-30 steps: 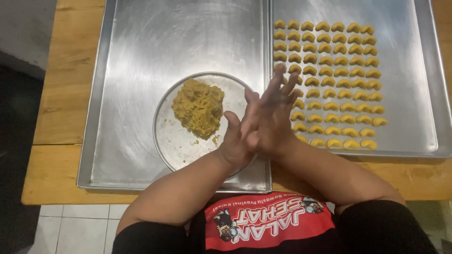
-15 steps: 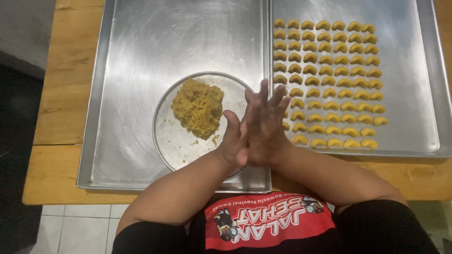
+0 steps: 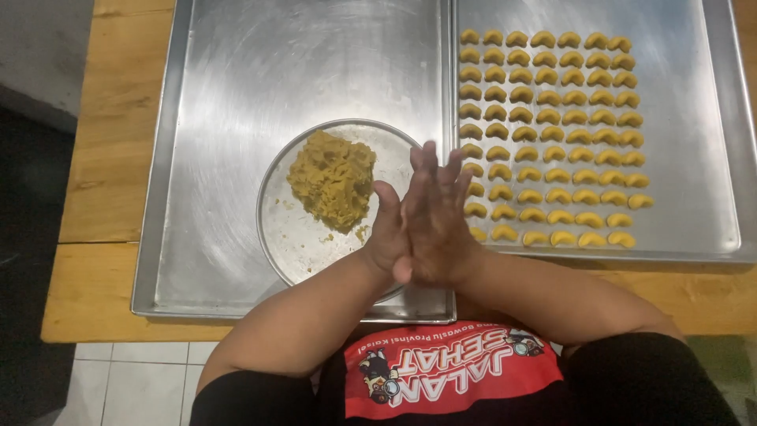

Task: Hand-shaping dough into crescent-shaped cookies and arranging them on a baking tray.

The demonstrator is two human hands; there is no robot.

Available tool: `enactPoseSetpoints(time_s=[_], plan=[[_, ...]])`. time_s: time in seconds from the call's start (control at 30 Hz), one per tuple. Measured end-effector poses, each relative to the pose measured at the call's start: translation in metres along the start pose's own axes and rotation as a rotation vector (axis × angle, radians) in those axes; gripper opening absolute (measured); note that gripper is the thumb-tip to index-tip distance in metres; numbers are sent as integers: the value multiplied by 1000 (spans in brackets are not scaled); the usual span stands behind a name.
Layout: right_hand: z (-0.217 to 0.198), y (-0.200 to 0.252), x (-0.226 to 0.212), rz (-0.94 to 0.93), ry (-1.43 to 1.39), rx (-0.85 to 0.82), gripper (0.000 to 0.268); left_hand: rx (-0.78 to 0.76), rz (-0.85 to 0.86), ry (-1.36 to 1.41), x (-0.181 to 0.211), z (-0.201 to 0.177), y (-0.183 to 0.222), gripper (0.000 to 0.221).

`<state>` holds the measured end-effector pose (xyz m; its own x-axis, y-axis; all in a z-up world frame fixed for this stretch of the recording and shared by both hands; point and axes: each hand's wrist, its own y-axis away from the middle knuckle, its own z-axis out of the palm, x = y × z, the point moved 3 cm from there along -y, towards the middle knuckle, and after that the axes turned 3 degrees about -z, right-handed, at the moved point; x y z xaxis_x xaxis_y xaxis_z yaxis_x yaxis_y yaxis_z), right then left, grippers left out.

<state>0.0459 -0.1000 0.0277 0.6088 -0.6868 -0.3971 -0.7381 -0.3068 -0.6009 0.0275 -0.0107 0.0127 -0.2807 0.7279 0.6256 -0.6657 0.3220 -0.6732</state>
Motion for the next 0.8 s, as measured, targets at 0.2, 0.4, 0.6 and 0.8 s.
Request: enactPoseSetpoints(time_s=[0.2, 0.4, 0.6, 0.8], plan=[[18, 8, 6, 76, -1, -58, 108, 245, -348, 274, 62, 47, -41, 108], [-6, -5, -3, 63, -31, -53, 108, 153, -172, 161, -14, -3, 6, 105], [-1, 0, -9, 74, -13, -90, 115, -68, 176, 70, -27, -16, 4, 119], [-15, -9, 16, 148, 119, -143, 126, 278, -461, 693, 25, 22, -21, 134]])
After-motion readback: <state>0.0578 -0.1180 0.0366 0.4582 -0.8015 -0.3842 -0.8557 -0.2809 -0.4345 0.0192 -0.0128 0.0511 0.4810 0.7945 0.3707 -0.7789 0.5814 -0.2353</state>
